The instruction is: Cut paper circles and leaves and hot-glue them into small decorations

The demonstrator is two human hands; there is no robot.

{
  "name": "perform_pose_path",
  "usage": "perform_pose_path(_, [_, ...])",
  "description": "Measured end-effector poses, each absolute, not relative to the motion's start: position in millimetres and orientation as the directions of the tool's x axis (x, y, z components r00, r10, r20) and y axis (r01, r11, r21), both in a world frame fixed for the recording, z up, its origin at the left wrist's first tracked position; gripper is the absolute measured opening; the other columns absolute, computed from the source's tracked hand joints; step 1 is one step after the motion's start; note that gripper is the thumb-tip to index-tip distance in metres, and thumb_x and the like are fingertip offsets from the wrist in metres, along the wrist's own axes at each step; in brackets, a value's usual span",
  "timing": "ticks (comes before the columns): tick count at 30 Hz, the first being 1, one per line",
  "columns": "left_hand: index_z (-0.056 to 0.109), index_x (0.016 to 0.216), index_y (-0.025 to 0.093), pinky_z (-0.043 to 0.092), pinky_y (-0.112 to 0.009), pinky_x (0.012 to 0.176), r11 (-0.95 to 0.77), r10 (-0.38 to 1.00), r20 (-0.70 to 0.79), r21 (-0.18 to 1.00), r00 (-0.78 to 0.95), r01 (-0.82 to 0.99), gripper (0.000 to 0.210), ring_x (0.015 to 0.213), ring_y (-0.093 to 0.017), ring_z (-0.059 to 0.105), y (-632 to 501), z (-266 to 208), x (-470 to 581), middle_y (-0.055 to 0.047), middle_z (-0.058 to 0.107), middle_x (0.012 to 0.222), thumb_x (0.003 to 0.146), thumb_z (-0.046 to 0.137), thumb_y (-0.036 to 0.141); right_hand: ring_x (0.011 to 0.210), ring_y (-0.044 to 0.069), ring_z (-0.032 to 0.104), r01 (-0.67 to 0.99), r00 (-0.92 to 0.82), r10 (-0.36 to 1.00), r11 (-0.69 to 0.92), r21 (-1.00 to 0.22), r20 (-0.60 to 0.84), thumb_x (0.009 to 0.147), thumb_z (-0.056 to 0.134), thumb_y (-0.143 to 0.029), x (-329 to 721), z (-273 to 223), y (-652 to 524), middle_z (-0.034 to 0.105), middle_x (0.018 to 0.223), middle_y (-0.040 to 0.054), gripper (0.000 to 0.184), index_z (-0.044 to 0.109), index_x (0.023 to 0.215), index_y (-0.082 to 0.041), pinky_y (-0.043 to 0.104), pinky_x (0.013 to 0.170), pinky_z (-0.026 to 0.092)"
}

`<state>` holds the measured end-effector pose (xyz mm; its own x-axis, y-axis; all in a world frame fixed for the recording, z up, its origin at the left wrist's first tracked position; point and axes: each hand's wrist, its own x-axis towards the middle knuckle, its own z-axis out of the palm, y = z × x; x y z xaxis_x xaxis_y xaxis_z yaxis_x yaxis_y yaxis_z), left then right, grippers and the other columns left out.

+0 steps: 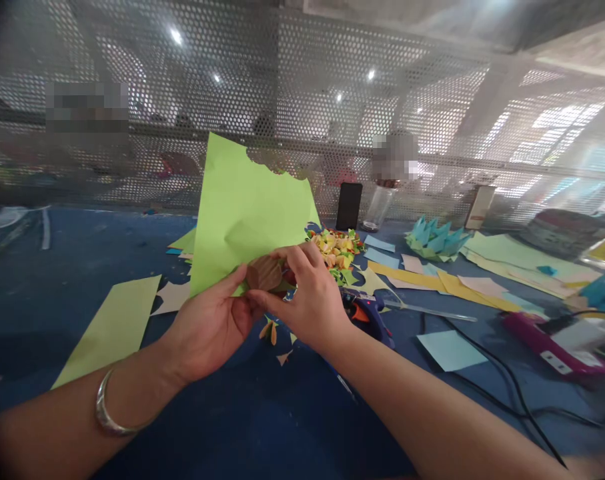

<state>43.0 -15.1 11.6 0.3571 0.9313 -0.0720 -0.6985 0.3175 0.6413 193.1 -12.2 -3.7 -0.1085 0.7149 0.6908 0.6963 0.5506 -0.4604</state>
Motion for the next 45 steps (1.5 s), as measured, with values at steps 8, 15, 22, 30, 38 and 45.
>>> perform_pose_path(8, [0.071,0.113,0.010,0.058,-0.020,0.072,0.326,0.919,-0.035,0.626,0.393,-0.708,0.030,0.086,-0.013,0.073,-16,10,43,-0.011,0.077,0.110,0.104,0.043,0.018,0.079,0.017,0.054,0.688,-0.108,0.697,0.568,-0.453,0.709,0.077,0.083,-0.040,192,-2,-14,0.053,0.100,0.0055,0.043,0.061,0.108,-0.020,0.034,0.068,0.051])
perform_pose_path(15, [0.073,0.115,0.015,0.058,-0.021,0.082,0.252,0.913,0.088,0.647,0.399,-0.719,0.025,0.097,-0.015,0.073,-18,4,44,-0.008,0.077,0.115,0.098,0.056,0.012,0.080,0.018,0.053,0.699,-0.108,0.684,0.569,-0.434,0.722,0.076,0.082,-0.036,193,-1,-16,0.054,0.098,0.0050,0.041,0.060,0.107,-0.020,0.033,0.067,0.051])
perform_pose_path(22, [0.077,0.108,0.017,0.056,-0.020,0.081,0.173,0.945,0.086,0.688,0.316,-0.705,0.028,0.095,-0.014,0.072,-15,4,43,-0.005,0.079,0.103,0.089,0.062,0.003,0.081,0.018,0.056,0.691,-0.132,0.705,0.570,-0.445,0.697,0.077,0.081,-0.035,192,-4,-16,0.052,0.103,0.0060,0.046,0.060,0.116,-0.019,0.034,0.068,0.052])
perform_pose_path(30, [0.078,0.108,0.018,0.056,-0.024,0.084,0.138,0.959,0.076,0.717,0.273,-0.683,0.028,0.096,-0.016,0.072,-12,1,41,-0.004,0.079,0.107,0.084,0.070,0.006,0.085,0.019,0.057,0.675,-0.149,0.679,0.601,-0.427,0.719,0.080,0.079,-0.030,193,-3,-17,0.053,0.102,0.0060,0.042,0.061,0.116,-0.020,0.035,0.069,0.053])
perform_pose_path(38, [0.075,0.117,0.022,0.053,-0.029,0.095,0.073,0.959,0.124,0.759,0.254,-0.646,0.036,0.115,-0.021,0.067,-9,1,39,-0.005,0.077,0.114,0.083,0.073,0.010,0.081,0.018,0.058,0.659,-0.127,0.689,0.596,-0.459,0.713,0.079,0.080,-0.033,190,-4,-19,0.053,0.102,0.0058,0.048,0.060,0.121,-0.021,0.033,0.065,0.056])
perform_pose_path(45, [0.077,0.113,0.024,0.041,-0.030,0.111,0.005,0.975,0.126,0.811,0.183,-0.585,0.034,0.127,-0.023,0.060,-3,1,30,-0.002,0.078,0.112,0.080,0.077,0.014,0.085,0.016,0.060,0.558,-0.062,0.700,0.615,-0.557,0.712,0.087,0.070,-0.032,189,-4,-22,0.055,0.105,0.0059,0.033,0.058,0.116,-0.021,0.028,0.062,0.056])
